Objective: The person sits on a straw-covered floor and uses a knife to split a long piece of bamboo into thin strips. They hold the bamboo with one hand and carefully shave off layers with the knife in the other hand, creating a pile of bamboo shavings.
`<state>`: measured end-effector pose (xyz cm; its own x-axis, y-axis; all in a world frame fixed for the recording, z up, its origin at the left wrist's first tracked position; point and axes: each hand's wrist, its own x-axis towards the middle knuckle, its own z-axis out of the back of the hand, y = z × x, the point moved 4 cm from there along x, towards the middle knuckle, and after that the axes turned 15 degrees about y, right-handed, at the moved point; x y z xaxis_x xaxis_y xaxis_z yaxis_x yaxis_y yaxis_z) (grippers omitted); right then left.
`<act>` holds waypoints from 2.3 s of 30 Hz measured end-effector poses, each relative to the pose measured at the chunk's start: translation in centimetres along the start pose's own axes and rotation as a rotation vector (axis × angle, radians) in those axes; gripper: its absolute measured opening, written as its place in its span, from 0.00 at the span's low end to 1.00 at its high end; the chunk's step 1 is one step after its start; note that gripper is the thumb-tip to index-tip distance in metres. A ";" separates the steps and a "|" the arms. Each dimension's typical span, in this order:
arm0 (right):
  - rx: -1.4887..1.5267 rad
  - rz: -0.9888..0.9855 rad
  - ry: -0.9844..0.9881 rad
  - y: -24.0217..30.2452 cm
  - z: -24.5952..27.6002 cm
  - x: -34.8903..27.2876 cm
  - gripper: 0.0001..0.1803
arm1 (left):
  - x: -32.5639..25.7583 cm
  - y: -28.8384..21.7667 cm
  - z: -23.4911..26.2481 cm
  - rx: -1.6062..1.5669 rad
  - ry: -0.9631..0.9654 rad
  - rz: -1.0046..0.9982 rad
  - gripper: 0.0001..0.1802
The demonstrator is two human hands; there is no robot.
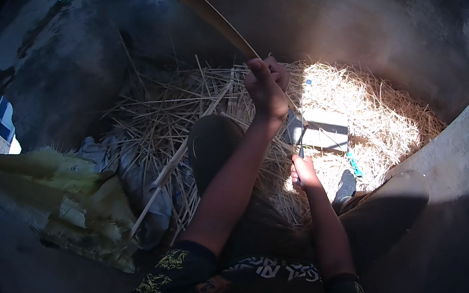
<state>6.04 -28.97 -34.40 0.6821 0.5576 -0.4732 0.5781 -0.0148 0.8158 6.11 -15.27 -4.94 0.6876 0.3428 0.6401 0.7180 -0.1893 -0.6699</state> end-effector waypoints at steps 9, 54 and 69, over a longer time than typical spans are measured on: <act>-0.589 0.380 -0.376 4.3 -0.6 -3.2 0.17 | 0.7 0.1 -0.5 0.011 0.029 -0.013 0.41; -0.721 0.249 -0.756 0.0 2.7 -2.4 0.27 | 1.3 -0.3 0.7 0.107 -0.051 -0.066 0.38; -0.024 0.251 -0.256 5.5 -1.2 -2.3 0.32 | 3.0 0.1 5.0 0.378 -0.413 -0.091 0.34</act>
<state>7.10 -29.36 -28.44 0.8931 0.3134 -0.3227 0.3700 -0.1038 0.9232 7.70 -9.73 -5.00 0.4706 0.6882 0.5523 0.6315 0.1745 -0.7555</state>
